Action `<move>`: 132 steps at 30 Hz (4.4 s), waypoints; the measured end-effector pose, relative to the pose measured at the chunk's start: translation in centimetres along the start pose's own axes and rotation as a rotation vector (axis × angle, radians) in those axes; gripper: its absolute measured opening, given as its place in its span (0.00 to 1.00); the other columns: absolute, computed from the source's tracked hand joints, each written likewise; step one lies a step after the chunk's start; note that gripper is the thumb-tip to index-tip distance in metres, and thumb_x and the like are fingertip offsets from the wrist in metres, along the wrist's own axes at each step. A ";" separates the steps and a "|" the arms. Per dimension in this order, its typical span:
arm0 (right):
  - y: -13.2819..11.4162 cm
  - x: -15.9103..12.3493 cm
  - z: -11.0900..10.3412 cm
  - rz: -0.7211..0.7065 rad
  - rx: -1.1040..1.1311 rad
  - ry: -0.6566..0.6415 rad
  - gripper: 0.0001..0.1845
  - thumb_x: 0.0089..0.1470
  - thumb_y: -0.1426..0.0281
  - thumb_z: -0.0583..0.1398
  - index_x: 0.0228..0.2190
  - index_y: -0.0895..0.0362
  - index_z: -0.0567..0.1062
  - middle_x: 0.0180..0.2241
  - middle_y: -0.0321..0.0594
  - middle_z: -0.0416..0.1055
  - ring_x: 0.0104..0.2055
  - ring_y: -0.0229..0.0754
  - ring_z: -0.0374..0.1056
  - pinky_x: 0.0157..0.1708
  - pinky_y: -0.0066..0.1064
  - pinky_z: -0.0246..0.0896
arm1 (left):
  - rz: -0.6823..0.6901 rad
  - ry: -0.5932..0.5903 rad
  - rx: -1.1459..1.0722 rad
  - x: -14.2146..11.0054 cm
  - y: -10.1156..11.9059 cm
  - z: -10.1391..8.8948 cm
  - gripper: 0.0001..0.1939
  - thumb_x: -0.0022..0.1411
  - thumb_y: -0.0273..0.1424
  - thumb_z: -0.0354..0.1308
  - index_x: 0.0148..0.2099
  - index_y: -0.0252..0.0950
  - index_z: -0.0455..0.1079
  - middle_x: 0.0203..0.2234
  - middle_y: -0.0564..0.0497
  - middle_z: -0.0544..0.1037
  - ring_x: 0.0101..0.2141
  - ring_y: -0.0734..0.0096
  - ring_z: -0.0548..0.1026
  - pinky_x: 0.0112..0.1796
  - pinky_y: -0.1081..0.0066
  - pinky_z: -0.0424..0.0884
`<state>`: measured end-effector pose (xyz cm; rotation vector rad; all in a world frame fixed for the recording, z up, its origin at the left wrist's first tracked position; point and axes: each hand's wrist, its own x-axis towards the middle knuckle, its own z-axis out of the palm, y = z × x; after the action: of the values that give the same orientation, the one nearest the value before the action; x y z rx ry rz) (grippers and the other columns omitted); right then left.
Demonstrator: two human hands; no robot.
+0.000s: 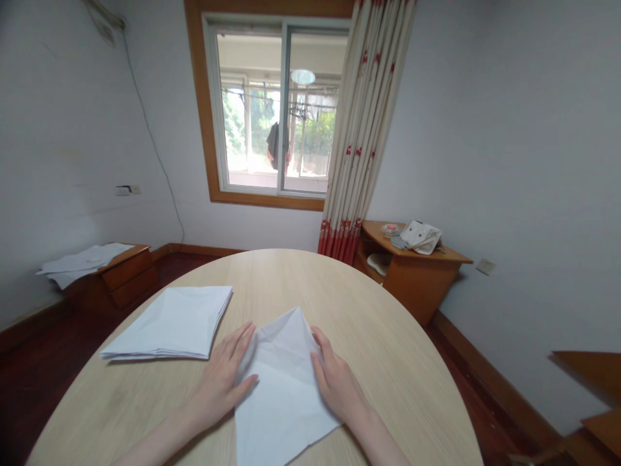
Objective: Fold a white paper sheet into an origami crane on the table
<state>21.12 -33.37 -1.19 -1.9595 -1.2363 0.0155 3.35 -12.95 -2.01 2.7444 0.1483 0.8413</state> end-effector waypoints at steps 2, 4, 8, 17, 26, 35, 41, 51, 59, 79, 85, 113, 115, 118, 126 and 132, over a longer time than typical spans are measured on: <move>0.3 0.0 0.2 0.010 -0.012 0.019 0.24 0.64 0.64 0.45 0.60 0.54 0.52 0.59 0.51 0.62 0.59 0.48 0.62 0.55 0.46 0.62 | 0.012 -0.011 -0.029 -0.1 0.3 -0.2 0.36 0.62 0.30 0.53 0.69 0.38 0.43 0.64 0.40 0.55 0.61 0.49 0.56 0.57 0.49 0.57; 0.6 0.1 0.4 0.019 -0.029 0.051 0.24 0.64 0.65 0.44 0.60 0.55 0.52 0.60 0.51 0.61 0.59 0.48 0.62 0.56 0.46 0.61 | 0.029 -0.050 -0.073 -0.1 0.6 -0.4 0.31 0.63 0.29 0.52 0.67 0.39 0.49 0.61 0.40 0.60 0.58 0.51 0.60 0.55 0.51 0.60; 1.3 0.2 0.8 0.048 -0.074 0.131 0.24 0.63 0.66 0.44 0.59 0.55 0.53 0.60 0.52 0.61 0.60 0.48 0.61 0.57 0.46 0.60 | 0.061 -0.146 -0.140 0.0 1.3 -0.8 0.22 0.65 0.28 0.50 0.61 0.40 0.61 0.55 0.44 0.69 0.54 0.57 0.66 0.53 0.55 0.64; 2.1 0.3 1.7 -0.055 -0.304 0.226 0.25 0.61 0.72 0.45 0.59 0.57 0.55 0.60 0.51 0.58 0.63 0.47 0.55 0.59 0.45 0.56 | 0.042 -0.340 -0.155 -0.3 2.0 -1.0 0.22 0.65 0.37 0.55 0.60 0.41 0.63 0.57 0.46 0.69 0.55 0.57 0.67 0.55 0.56 0.64; 1.8 0.2 1.6 -0.154 -0.514 0.232 0.23 0.54 0.78 0.50 0.50 0.56 0.68 0.63 0.49 0.54 0.65 0.54 0.46 0.60 0.59 0.45 | 0.025 -0.357 -0.171 -0.5 1.1 -0.1 0.24 0.64 0.30 0.54 0.62 0.41 0.61 0.59 0.47 0.66 0.60 0.58 0.62 0.58 0.55 0.60; 0.1 0.2 1.2 -0.217 -0.171 -0.198 0.26 0.53 0.83 0.49 0.45 0.51 0.77 0.56 0.40 0.68 0.59 0.45 0.62 0.56 0.48 0.60 | 0.031 -0.243 -0.194 -0.7 0.2 1.3 0.19 0.68 0.24 0.47 0.59 0.41 0.65 0.56 0.47 0.70 0.55 0.64 0.69 0.54 0.61 0.67; -1.1 0.0 1.2 -0.149 -0.120 -0.346 0.24 0.57 0.80 0.51 0.50 0.51 0.74 0.56 0.40 0.68 0.60 0.46 0.61 0.58 0.46 0.59 | 0.020 -0.255 -0.218 -0.7 0.4 1.0 0.23 0.66 0.19 0.45 0.58 0.43 0.67 0.53 0.50 0.73 0.52 0.68 0.72 0.52 0.67 0.69; -2.3 -0.2 -0.1 -0.077 -0.061 -0.487 0.23 0.60 0.65 0.56 0.57 0.45 0.66 0.61 0.40 0.59 0.65 0.49 0.51 0.63 0.56 0.40 | 0.008 -0.371 -0.196 0.0 2.0 -1.0 0.25 0.60 0.42 0.62 0.57 0.41 0.68 0.55 0.45 0.71 0.54 0.56 0.69 0.54 0.57 0.66; -2.4 -0.5 -0.8 -0.056 -0.008 -0.676 0.51 0.44 0.50 0.67 0.63 0.46 0.51 0.66 0.46 0.41 0.68 0.55 0.34 0.62 0.58 0.21 | 0.043 -0.361 -0.205 -0.3 1.3 -0.2 0.25 0.59 0.41 0.64 0.57 0.42 0.68 0.55 0.44 0.71 0.56 0.54 0.68 0.54 0.55 0.66; -4.2 0.1 -3.3 -0.028 0.132 -0.847 0.44 0.46 0.54 0.67 0.60 0.39 0.55 0.65 0.43 0.48 0.68 0.57 0.29 0.58 0.65 0.15 | -0.016 -0.280 -0.275 -0.1 1.4 0.4 0.15 0.72 0.36 0.47 0.46 0.38 0.74 0.49 0.47 0.76 0.53 0.63 0.71 0.56 0.62 0.65; -3.9 0.2 -4.0 -0.042 0.236 -0.834 0.41 0.46 0.57 0.68 0.59 0.40 0.59 0.62 0.43 0.55 0.67 0.58 0.35 0.59 0.65 0.19 | -0.120 -0.265 -0.302 0.0 1.7 0.2 0.10 0.70 0.35 0.49 0.46 0.39 0.70 0.46 0.48 0.77 0.47 0.63 0.75 0.49 0.65 0.70; -1.5 0.7 -0.5 0.234 0.316 -0.183 0.24 0.51 0.51 0.55 0.16 0.56 0.62 0.19 0.32 0.57 0.24 0.37 0.53 0.25 0.28 0.49 | -0.186 -0.313 -0.189 0.5 2.0 -0.3 0.04 0.67 0.29 0.52 0.43 0.37 0.67 0.45 0.48 0.74 0.45 0.64 0.73 0.44 0.69 0.67; -1.6 0.6 0.0 0.227 0.299 -0.134 0.22 0.52 0.52 0.54 0.18 0.57 0.65 0.20 0.34 0.62 0.26 0.40 0.57 0.28 0.29 0.52 | -0.180 -0.328 -0.166 0.6 2.1 -0.4 0.04 0.68 0.28 0.52 0.42 0.37 0.67 0.45 0.48 0.74 0.46 0.64 0.72 0.45 0.69 0.66; -1.6 0.3 0.7 0.219 0.269 -0.073 0.21 0.53 0.53 0.54 0.23 0.57 0.70 0.23 0.37 0.67 0.28 0.43 0.61 0.30 0.30 0.55 | -0.191 -0.378 -0.109 0.8 2.3 -0.9 0.05 0.68 0.28 0.50 0.42 0.37 0.67 0.42 0.49 0.75 0.45 0.65 0.72 0.44 0.69 0.66; -1.4 -0.3 2.0 0.069 0.054 0.163 0.26 0.59 0.50 0.49 0.21 0.56 0.67 0.19 0.35 0.67 0.22 0.40 0.63 0.24 0.26 0.55 | -0.224 -0.443 -0.060 1.0 3.6 -1.8 0.06 0.69 0.28 0.49 0.41 0.35 0.67 0.38 0.48 0.75 0.41 0.62 0.74 0.39 0.69 0.65; -0.8 -0.4 2.4 -0.002 -0.074 0.290 0.30 0.60 0.47 0.45 0.17 0.54 0.61 0.16 0.34 0.63 0.19 0.37 0.59 0.20 0.25 0.50 | -0.274 -0.469 -0.093 0.4 4.7 -2.0 0.06 0.69 0.28 0.49 0.41 0.35 0.67 0.40 0.48 0.74 0.42 0.63 0.73 0.42 0.70 0.64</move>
<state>19.35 -32.06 -2.45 -1.9423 -1.0600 -0.3090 2.68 -16.97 1.11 2.6642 0.3672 0.1230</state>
